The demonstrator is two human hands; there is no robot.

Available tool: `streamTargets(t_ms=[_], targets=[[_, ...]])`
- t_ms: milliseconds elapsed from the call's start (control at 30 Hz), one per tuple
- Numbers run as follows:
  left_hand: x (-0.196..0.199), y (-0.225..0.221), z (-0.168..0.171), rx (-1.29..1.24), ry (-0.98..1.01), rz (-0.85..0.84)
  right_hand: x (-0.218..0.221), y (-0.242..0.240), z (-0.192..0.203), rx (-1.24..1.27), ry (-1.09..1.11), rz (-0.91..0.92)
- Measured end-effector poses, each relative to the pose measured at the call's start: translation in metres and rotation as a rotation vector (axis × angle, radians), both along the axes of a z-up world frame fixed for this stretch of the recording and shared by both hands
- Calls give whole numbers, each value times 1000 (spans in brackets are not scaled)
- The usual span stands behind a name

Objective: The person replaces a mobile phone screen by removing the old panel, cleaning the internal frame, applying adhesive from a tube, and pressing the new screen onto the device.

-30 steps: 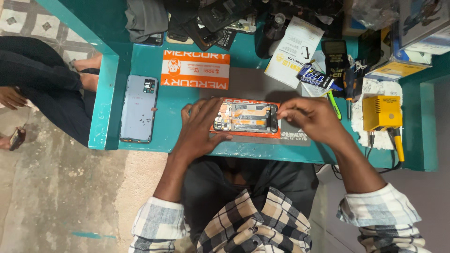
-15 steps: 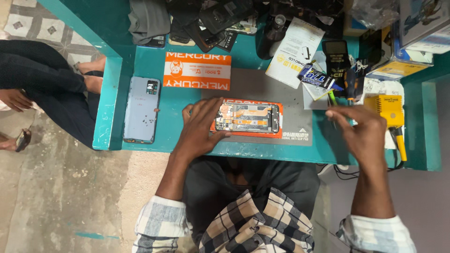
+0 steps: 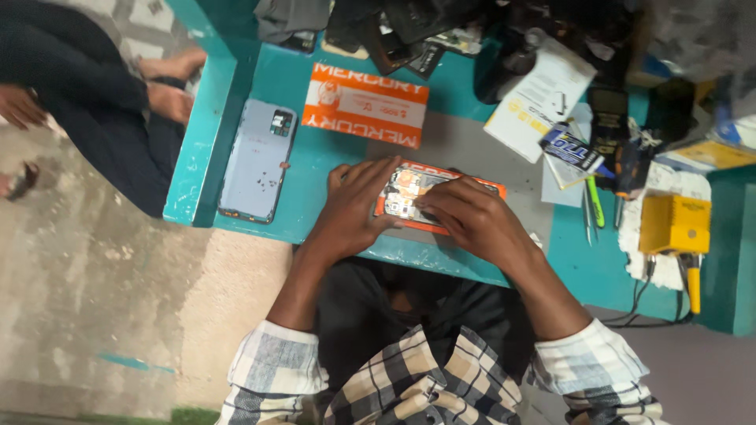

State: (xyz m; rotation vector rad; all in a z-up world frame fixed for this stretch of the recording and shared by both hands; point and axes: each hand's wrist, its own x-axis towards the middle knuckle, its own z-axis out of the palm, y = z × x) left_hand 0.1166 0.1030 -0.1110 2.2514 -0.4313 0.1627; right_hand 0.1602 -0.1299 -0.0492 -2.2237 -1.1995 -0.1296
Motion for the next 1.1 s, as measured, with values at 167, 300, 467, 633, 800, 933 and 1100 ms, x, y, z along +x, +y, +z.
streamTargets(t_ms=[167, 300, 467, 633, 800, 933, 1100], targets=[[-2, 4, -13, -63, -17, -3, 6, 7, -8, -91, -18, 15], [-4, 4, -16, -57, -61, 25, 13, 10, -11, -151, -45, 51], [-2, 7, -14, -58, -81, 8, 21, 13, -9, -260, -63, 85], [-2, 9, -15, -85, -111, 12, 24, 14, -10, -290, -60, 108], [-3, 9, -17, -102, -134, 23, 22, 16, -12, -250, -58, 84], [-3, 9, -18, -112, -145, 29, 19, 16, -14, -209, -55, 63], [-3, 8, -19, -119, -139, 38, 19, 13, -16, -230, -66, 56]])
